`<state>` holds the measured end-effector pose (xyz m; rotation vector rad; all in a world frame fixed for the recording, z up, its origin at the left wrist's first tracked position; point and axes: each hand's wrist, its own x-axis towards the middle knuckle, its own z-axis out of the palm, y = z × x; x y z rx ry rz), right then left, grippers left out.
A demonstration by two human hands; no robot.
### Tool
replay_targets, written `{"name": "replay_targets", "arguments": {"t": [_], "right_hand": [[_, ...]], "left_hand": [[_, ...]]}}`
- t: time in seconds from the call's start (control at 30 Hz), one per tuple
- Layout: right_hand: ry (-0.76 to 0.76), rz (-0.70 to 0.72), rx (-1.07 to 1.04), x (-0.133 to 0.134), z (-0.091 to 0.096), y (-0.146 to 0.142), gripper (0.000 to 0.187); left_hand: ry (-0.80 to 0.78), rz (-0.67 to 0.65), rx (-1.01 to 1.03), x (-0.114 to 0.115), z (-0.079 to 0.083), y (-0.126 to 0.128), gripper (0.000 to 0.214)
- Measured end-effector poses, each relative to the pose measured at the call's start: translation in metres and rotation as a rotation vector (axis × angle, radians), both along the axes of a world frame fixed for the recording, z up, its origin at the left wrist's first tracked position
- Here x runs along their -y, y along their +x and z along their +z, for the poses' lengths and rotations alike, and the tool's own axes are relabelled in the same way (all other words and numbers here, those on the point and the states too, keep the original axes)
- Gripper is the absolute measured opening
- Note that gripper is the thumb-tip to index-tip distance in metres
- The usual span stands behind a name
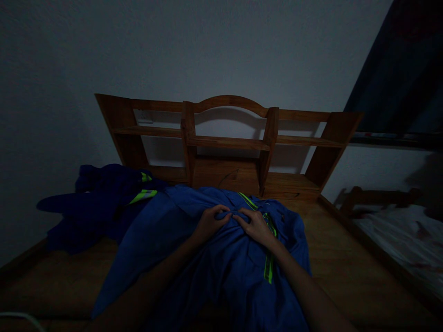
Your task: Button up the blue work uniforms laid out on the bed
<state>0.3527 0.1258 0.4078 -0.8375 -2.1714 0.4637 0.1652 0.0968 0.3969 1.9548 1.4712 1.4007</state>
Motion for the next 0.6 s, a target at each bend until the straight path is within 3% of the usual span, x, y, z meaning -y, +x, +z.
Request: {"name": "replay_targets", "arguments": {"t": [0.2,0.33,0.5,0.6], "right_hand": [[0.010,-0.039,-0.010,-0.003,-0.003,-0.001,0.019],[0.017,-0.123,-0.077,-0.003,-0.005,-0.005,0.019],[0.063,-0.282,-0.024,-0.002,-0.005,-0.008,0.015],[0.102,-0.385,0.031,-0.003,-0.006,-0.008,0.014]], "left_hand": [[-0.090,-0.144,0.113,0.007,0.010,0.003,0.028],[-0.082,-0.104,0.121,0.011,0.015,0.004,0.032],[0.069,0.102,-0.169,0.008,0.021,-0.005,0.021],[0.109,0.053,-0.285,0.006,0.026,-0.013,0.022]]}}
